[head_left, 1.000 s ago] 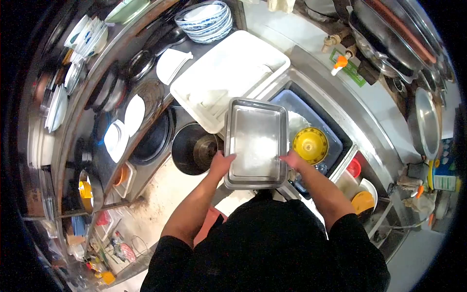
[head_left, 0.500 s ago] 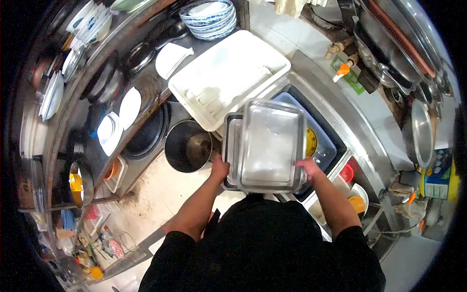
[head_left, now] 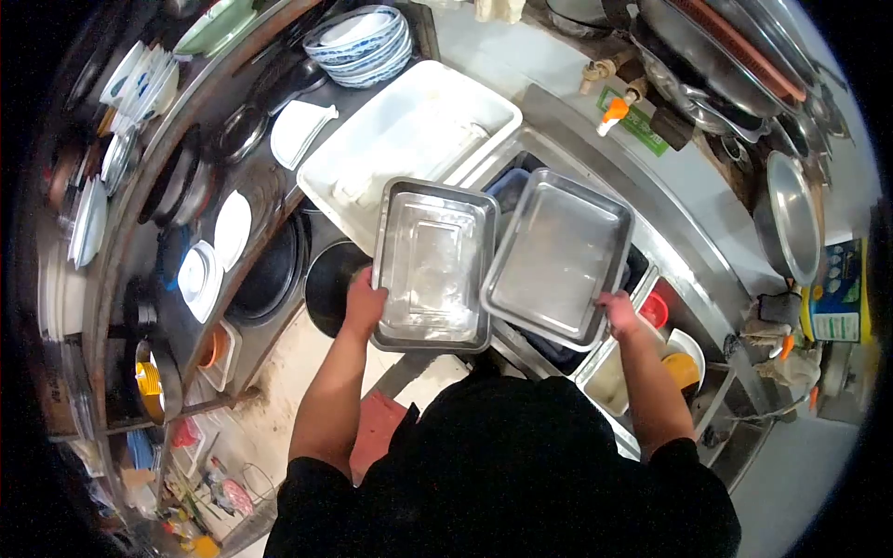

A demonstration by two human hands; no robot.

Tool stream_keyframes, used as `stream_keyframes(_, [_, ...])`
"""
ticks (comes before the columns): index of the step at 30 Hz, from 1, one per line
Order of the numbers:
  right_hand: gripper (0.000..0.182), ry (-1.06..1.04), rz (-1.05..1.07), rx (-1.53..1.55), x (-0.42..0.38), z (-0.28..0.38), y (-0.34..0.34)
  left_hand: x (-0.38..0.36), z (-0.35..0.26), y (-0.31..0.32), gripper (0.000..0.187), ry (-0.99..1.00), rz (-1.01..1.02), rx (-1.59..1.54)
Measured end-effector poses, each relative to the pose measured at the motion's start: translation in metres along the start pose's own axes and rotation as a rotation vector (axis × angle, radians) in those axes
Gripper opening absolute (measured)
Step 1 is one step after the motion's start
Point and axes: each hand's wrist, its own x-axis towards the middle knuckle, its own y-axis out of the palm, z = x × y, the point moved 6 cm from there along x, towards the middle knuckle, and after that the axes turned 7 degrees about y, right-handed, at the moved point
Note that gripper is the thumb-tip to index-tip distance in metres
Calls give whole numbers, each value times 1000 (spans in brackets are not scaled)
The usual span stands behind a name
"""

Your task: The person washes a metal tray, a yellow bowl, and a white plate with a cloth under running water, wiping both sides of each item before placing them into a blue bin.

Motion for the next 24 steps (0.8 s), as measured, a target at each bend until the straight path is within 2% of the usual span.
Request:
stream_keyframes(2, [24, 16, 31, 59, 16, -15, 5, 7, -3, -19, 40, 32, -26, 178])
stream_keyframes(6, [28, -7, 9, -14, 43, -36, -9, 7, 34, -71, 38, -265, -79, -69])
stream_keyframes(7, [29, -67, -5, -56, 42, -35, -9, 6, 17, -79, 37, -133, -130, -256])
stream_keyframes(8, [30, -125, -18, -101, 42, -35, -8, 5, 13, -79, 37, -132, -123, -252])
stream_keyframes(10, [32, 3, -8, -379, 48, -43, 8, 1, 12, -71, 37, -214, -79, -352])
stream_keyframes(11, [34, 20, 6, -476, 48, -44, 25, 4, 31, -57, 37, -229, -53, -369])
stream_keyframes(12, [36, 37, 19, -571, 41, -39, 49, 6, 34, -39, 33, -200, -48, -269])
stream_keyframes(13, [36, -3, 96, -491, 44, -48, 73, 13, 47, -21, 28, -162, -34, -127])
stream_keyframes(14, [36, -44, 172, -413, 48, -56, 94, 10, 41, 1, 26, -103, -35, -156])
stream_keyframes(15, [34, -6, 216, -288, 40, -55, 113, 1, 26, 19, 26, -140, 5, -222])
stream_keyframes(16, [32, 34, 260, -162, 35, -56, 124, 2, 31, 33, 27, -106, 40, -96])
stream_keyframes(17, [34, 90, 311, -179, 39, -65, 131, -4, 39, 47, 28, -117, 36, -158])
stream_keyframes(19, [36, 83, 323, -183, 37, -66, 131, -13, 41, 64, 28, -127, 38, -219])
stream_keyframes(22, [39, 72, 351, -201, 33, -69, 130, -26, 52, 85, 33, -219, 135, -133])
stream_keyframes(24, [50, 223, 284, 137, 31, -69, 126, -31, 56, 94, 36, -255, 113, -202])
